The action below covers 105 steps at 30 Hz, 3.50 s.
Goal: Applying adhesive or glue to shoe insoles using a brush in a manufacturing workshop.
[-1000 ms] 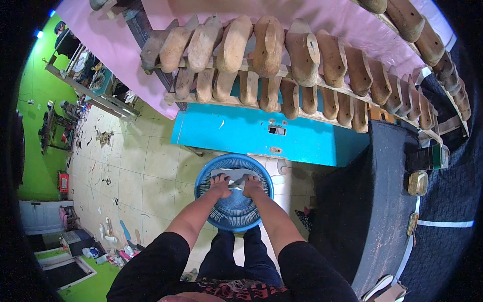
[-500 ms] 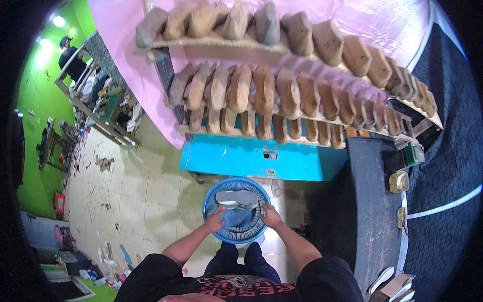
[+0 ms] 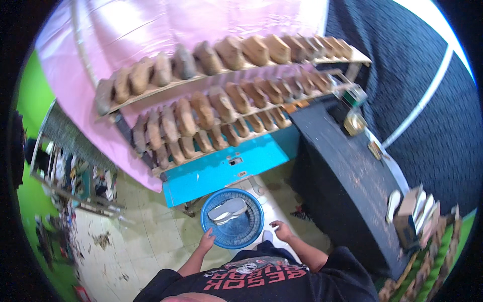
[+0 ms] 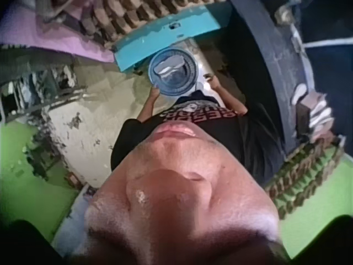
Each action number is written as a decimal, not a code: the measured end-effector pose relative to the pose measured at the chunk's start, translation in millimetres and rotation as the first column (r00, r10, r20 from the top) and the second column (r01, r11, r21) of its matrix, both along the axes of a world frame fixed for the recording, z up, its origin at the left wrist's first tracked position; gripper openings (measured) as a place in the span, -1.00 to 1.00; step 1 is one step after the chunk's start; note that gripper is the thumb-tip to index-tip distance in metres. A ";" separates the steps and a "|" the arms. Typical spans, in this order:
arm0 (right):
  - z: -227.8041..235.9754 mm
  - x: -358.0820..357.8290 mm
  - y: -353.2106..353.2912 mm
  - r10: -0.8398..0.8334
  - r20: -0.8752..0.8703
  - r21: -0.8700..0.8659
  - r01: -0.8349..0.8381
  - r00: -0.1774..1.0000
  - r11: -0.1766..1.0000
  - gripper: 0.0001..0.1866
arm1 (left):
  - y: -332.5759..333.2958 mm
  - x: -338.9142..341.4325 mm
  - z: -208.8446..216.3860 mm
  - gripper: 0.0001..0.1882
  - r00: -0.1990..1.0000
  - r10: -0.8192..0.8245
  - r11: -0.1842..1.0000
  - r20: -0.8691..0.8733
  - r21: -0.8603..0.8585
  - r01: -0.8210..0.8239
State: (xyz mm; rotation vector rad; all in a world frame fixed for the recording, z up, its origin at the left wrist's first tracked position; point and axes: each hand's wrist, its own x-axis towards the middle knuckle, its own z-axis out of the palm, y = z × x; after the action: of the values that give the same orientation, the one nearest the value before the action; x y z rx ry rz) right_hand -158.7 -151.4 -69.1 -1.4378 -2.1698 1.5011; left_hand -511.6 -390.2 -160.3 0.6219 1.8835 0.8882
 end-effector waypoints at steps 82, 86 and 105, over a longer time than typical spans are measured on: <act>160.2 535.7 159.2 -0.900 0.214 0.563 0.705 0.380 0.432 -0.28 | 545.8 793.7 228.8 -0.20 0.011 -0.920 0.178 0.393 0.393 0.902; 165.0 539.3 161.0 -0.912 0.165 0.510 0.759 0.375 0.404 -0.35 | 542.8 793.3 231.9 -0.23 0.102 -0.892 0.299 0.440 0.407 0.863; 182.7 504.7 163.0 -0.950 0.010 0.505 0.818 0.314 0.275 -0.34 | 554.7 776.6 226.7 -0.20 0.134 -0.832 0.429 0.538 0.472 0.770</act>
State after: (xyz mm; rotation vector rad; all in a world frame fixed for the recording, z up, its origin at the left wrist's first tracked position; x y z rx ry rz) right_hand 345.9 11.6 113.6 -2.2177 -1.0759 0.3306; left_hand 265.0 164.5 66.4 1.0146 0.5254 0.3237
